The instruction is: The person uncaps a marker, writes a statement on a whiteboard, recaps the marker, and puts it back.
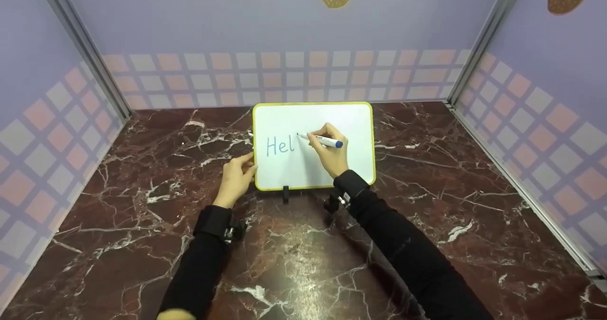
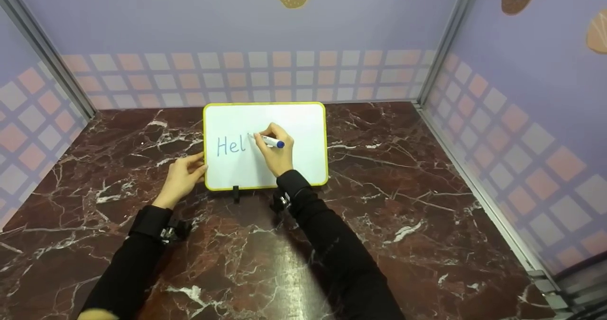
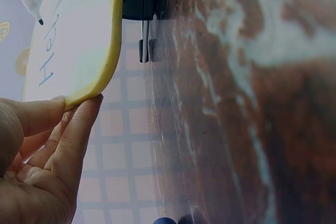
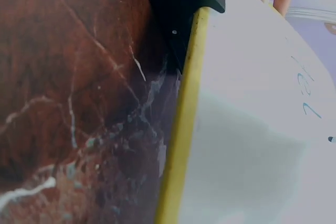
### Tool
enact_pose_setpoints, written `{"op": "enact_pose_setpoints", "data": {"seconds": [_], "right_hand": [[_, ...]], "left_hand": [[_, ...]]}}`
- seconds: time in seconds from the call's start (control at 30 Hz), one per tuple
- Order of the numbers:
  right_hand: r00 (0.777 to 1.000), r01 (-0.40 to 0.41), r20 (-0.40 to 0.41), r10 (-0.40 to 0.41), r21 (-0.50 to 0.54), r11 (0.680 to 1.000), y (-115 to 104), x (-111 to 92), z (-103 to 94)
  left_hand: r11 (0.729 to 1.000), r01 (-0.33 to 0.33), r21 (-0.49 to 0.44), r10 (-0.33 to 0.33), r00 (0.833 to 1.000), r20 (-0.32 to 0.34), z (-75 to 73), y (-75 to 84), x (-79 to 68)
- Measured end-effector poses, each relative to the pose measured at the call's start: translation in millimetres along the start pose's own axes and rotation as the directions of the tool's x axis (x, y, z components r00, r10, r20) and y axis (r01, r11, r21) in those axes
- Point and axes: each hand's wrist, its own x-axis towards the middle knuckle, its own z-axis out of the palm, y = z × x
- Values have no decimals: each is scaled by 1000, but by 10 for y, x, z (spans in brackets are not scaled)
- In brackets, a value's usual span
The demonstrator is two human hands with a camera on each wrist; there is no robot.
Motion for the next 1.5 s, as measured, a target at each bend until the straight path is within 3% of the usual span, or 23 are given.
{"op": "enact_pose_setpoints", "data": {"seconds": [0.53,0.73,0.9,1.2,1.5], "right_hand": [[997,7,73,-5,-28,1000,17,-115,-57],[994,27,110,-24,-22,999,-212,-181,-114],[997,19,74,-19,-10,1000,-342,-196,-175],[1000,-29,5,29,-4,1000,-28,-145,-167],[997,68,-20,-69,-46,997,72,-124,-176]], "left_hand": [[1000,-7,3,7,1000,-15,19,-12,14],[1000,2,6,-2,1000,-17,15,-6,9],[1000,4,-6,-4,1000,-19,18,-16,4],[1000,-8,-9,8,1000,-12,6,-14,-5],[1000,-9,2,9,1000,-11,7,-10,2]]}}
